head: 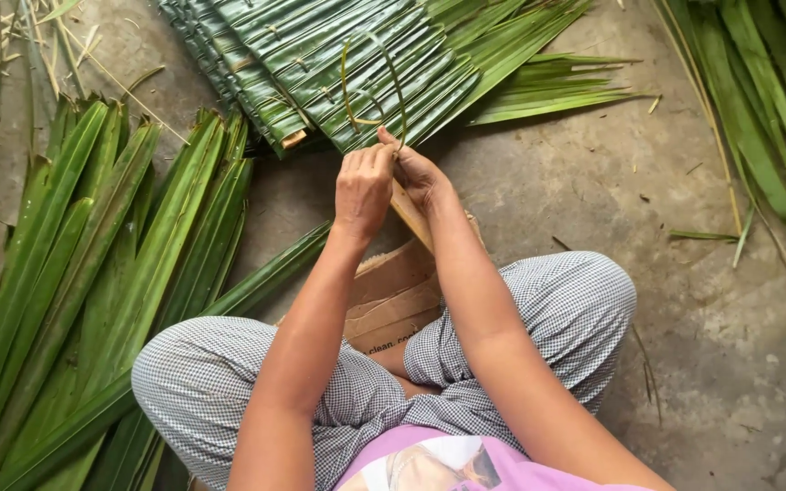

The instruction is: Weaving individual palm leaves onto a wooden stick to create a thatched mat.

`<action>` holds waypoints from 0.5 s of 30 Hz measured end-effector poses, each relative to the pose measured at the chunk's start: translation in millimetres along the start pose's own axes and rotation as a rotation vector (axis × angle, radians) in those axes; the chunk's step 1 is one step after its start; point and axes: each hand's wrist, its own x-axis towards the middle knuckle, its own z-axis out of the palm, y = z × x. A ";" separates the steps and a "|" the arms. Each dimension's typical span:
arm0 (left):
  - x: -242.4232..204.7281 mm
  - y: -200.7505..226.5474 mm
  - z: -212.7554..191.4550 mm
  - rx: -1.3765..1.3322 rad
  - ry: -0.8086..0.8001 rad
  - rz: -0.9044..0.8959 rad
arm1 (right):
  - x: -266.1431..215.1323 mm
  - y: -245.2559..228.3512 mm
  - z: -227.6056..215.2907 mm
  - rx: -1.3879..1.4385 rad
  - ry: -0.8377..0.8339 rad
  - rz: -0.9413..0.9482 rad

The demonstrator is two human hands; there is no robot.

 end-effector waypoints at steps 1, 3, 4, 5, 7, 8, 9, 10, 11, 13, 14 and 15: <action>0.2 2.3 0.7 -0.002 0.007 -0.004 | -5.0 -3.6 0.9 -0.008 0.002 -0.003; 0.3 2.9 0.3 0.025 0.008 -0.015 | -12.2 -8.0 6.4 -0.041 -0.053 0.045; -3.3 1.3 4.2 0.025 0.014 -0.018 | -14.9 -7.2 9.3 -0.047 -0.054 0.042; -6.8 0.0 8.4 0.031 0.003 -0.021 | -17.6 -6.8 11.9 -0.011 -0.061 0.039; -10.8 -0.6 15.0 0.030 -0.003 -0.022 | -31.0 -9.0 23.5 0.024 -0.065 0.029; -12.0 -0.8 16.8 0.038 -0.005 -0.026 | -41.4 -10.7 33.2 0.033 -0.037 0.030; -13.1 -0.8 18.8 0.046 -0.008 -0.030 | -51.6 -12.6 42.7 0.043 -0.009 0.032; -10.2 1.1 15.0 0.043 -0.005 -0.027 | -47.2 -13.1 42.3 0.043 -0.009 0.027; -7.3 3.1 11.4 0.053 -0.002 -0.033 | -42.7 -14.0 41.8 0.026 -0.011 0.032; -5.4 4.9 7.3 0.064 -0.003 -0.031 | -39.4 -15.9 46.3 0.017 -0.016 0.037; -6.2 6.2 7.2 0.074 -0.007 -0.033 | -41.6 -17.9 50.3 -0.010 -0.014 0.043; -7.2 7.7 7.0 0.084 -0.010 -0.034 | -44.1 -19.9 54.0 -0.038 -0.011 0.048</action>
